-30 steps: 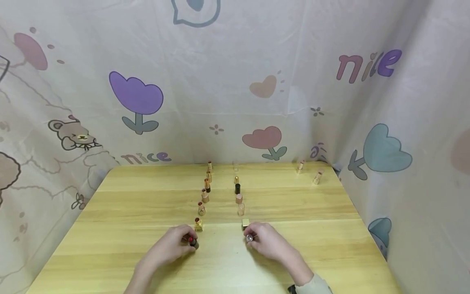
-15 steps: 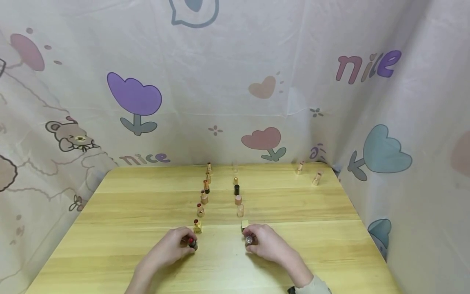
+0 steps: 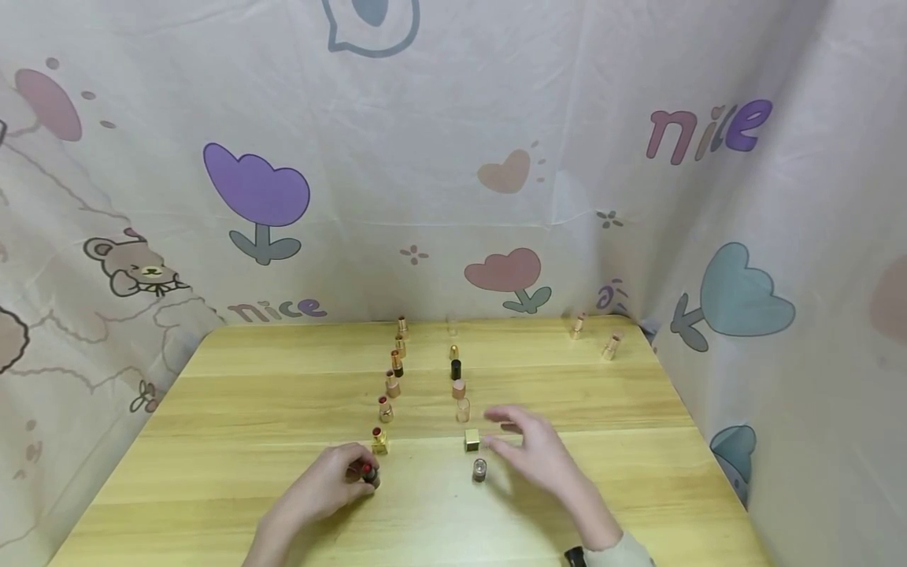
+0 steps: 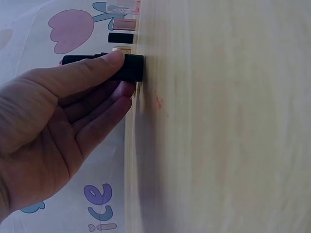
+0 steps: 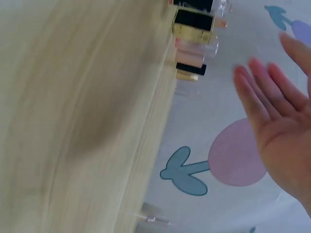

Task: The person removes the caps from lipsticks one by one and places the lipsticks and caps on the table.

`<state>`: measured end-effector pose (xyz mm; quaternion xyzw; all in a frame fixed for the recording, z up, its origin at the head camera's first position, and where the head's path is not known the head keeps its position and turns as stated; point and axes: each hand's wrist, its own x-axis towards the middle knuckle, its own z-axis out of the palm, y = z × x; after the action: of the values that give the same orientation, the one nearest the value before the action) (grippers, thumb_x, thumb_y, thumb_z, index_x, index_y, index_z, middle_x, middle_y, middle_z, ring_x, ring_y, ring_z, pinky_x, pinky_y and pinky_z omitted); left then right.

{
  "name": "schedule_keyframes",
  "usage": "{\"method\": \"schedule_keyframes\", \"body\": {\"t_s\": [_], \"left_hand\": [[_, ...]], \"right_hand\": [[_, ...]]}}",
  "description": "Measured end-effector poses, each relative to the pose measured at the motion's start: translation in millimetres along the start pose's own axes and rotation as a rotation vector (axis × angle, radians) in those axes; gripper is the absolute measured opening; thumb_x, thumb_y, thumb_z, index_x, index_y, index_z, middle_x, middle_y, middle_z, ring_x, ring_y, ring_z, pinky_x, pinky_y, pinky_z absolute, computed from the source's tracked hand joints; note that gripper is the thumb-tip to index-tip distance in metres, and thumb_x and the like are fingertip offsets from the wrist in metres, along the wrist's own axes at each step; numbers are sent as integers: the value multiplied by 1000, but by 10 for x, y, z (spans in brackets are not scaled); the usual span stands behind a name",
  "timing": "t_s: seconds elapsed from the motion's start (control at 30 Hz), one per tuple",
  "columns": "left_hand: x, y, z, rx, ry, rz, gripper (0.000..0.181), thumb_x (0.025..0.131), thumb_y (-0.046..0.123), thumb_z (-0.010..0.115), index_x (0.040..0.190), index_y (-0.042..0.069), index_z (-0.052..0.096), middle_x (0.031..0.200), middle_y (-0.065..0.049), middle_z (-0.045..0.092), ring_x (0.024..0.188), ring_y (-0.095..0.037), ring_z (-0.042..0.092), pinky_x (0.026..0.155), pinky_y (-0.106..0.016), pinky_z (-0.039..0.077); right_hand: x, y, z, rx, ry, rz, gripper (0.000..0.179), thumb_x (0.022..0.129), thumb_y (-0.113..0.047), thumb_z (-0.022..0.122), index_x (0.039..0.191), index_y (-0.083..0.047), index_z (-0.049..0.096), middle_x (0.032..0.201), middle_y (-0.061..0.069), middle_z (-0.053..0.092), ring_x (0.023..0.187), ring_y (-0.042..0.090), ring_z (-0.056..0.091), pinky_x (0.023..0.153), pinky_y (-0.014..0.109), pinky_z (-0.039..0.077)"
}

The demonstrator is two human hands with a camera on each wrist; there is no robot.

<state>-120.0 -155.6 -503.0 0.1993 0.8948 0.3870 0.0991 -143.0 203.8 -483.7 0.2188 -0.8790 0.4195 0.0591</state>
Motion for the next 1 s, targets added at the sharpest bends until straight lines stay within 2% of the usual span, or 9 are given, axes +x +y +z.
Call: {"method": "schedule_keyframes", "body": {"t_s": [0.1,0.27,0.43,0.53,0.67,0.8,1.0], "left_hand": [[-5,-6,6,9,5,5,26,81,4,85,102,5,72,95,4,67,87,-12,61,78,-31,59],[-20,6,10,11,8,3,26,81,3,85,103,5,72,96,4,67,87,-13,61,78,-32,60],[-24,11,18,-4,6,5,26,81,2,85,103,4,71,95,3,66,86,-12,62,77,-31,60],[-23,10,20,-1,9,6,26,81,2,85,103,5,71,95,3,66,86,-12,61,77,-31,60],[-22,5,23,4,11,8,26,81,2,85,103,5,71,95,4,66,87,-12,61,78,-31,60],[-23,1,29,6,12,7,26,81,2,85,103,5,71,95,4,66,87,-12,62,78,-31,60],[-26,-7,39,9,22,7,29,79,2,86,104,5,71,97,3,67,89,-14,63,80,-31,60]], "right_hand": [[52,62,-57,-24,166,-18,39,90,-12,79,127,-5,68,126,9,72,112,33,70,102,29,55],[161,212,-176,-11,382,-50,42,90,-2,79,130,-4,68,130,13,70,115,36,68,103,10,45],[309,337,-306,3,602,-103,42,87,9,77,127,3,68,127,19,70,111,38,68,102,13,49],[405,409,-375,24,713,-85,41,86,15,74,126,9,66,127,24,69,112,38,65,103,18,51],[512,479,-480,65,795,1,41,90,15,70,130,13,61,131,27,64,120,37,61,109,27,50],[589,583,-601,138,834,80,43,93,8,70,135,8,59,137,23,62,129,33,57,115,33,46],[665,820,-748,175,900,176,46,96,-1,70,140,1,57,142,17,60,135,29,54,119,29,40]]}}
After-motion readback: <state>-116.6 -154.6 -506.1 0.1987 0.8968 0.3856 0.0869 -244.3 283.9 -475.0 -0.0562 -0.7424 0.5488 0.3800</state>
